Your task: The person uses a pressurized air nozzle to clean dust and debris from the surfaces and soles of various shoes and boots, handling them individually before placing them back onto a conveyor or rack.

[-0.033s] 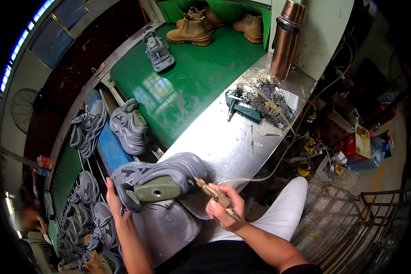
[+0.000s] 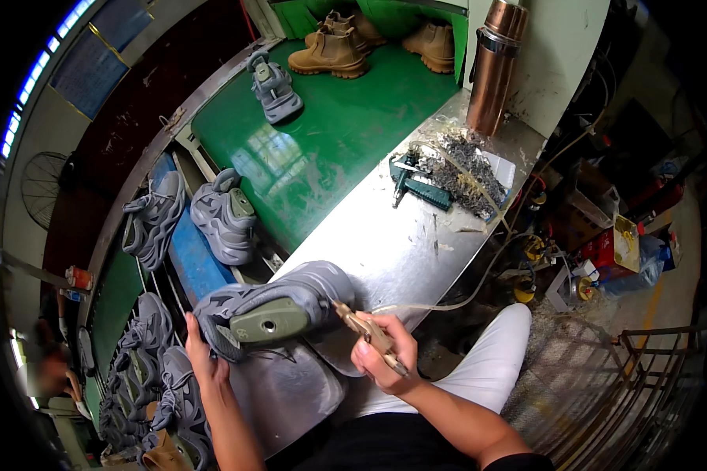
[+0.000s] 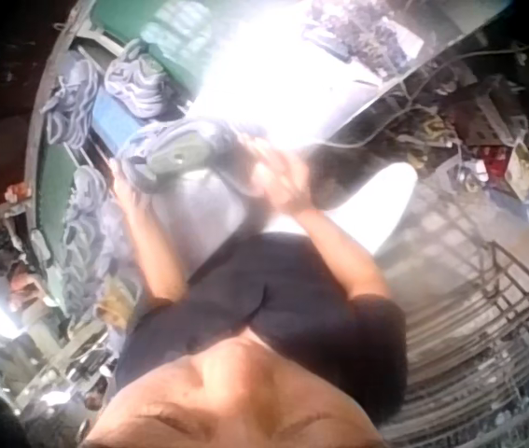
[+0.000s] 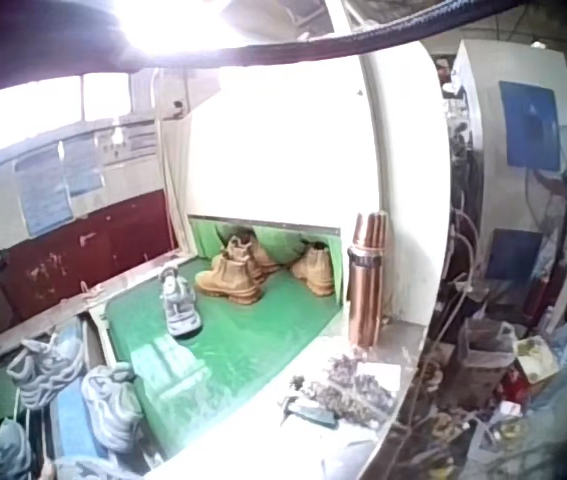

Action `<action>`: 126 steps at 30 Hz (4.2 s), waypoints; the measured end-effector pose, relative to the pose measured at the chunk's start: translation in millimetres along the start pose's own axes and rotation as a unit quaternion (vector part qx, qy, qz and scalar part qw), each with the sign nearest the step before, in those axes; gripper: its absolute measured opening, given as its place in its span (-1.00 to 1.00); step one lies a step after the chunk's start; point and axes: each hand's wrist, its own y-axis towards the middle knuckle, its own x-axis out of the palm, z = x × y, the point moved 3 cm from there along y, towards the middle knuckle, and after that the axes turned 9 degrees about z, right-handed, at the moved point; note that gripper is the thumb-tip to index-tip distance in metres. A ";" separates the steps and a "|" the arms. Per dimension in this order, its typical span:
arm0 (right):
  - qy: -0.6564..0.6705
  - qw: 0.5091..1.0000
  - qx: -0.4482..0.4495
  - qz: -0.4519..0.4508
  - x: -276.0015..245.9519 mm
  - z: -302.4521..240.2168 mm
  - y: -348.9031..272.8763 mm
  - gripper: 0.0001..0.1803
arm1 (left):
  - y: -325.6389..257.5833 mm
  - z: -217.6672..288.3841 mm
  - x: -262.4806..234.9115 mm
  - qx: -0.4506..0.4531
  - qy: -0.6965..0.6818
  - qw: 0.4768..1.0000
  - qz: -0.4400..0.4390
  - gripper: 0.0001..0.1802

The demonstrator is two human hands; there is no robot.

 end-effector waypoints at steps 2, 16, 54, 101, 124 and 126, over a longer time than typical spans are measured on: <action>-0.014 1.000 -0.028 0.001 9.2 4.8 8.2 -0.61 | -15.5 8.9 -30.7 -0.008 0.057 0.998 0.017 -0.55; -0.127 0.992 -0.025 0.000 18.6 1.7 -7.2 -0.56 | -148.4 -5.7 -80.7 -0.227 0.210 0.951 -0.020 -0.44; -0.161 0.983 0.028 -0.082 -12.8 -9.9 -73.4 -0.57 | -195.3 -42.9 -7.5 -0.394 0.147 0.885 -0.199 -0.16; -0.056 0.997 0.057 0.019 -28.0 -15.5 15.9 -0.62 | -154.1 30.9 -17.8 0.222 0.445 0.841 -0.213 0.03; -0.065 0.992 -0.098 0.048 -63.4 -22.6 85.8 -0.53 | 48.1 27.6 118.3 -0.040 -0.092 0.995 -0.009 -0.63; -0.109 0.988 -0.101 0.045 -62.7 -24.5 84.1 -0.52 | 137.4 43.8 179.6 0.038 -0.068 0.991 -0.110 -0.61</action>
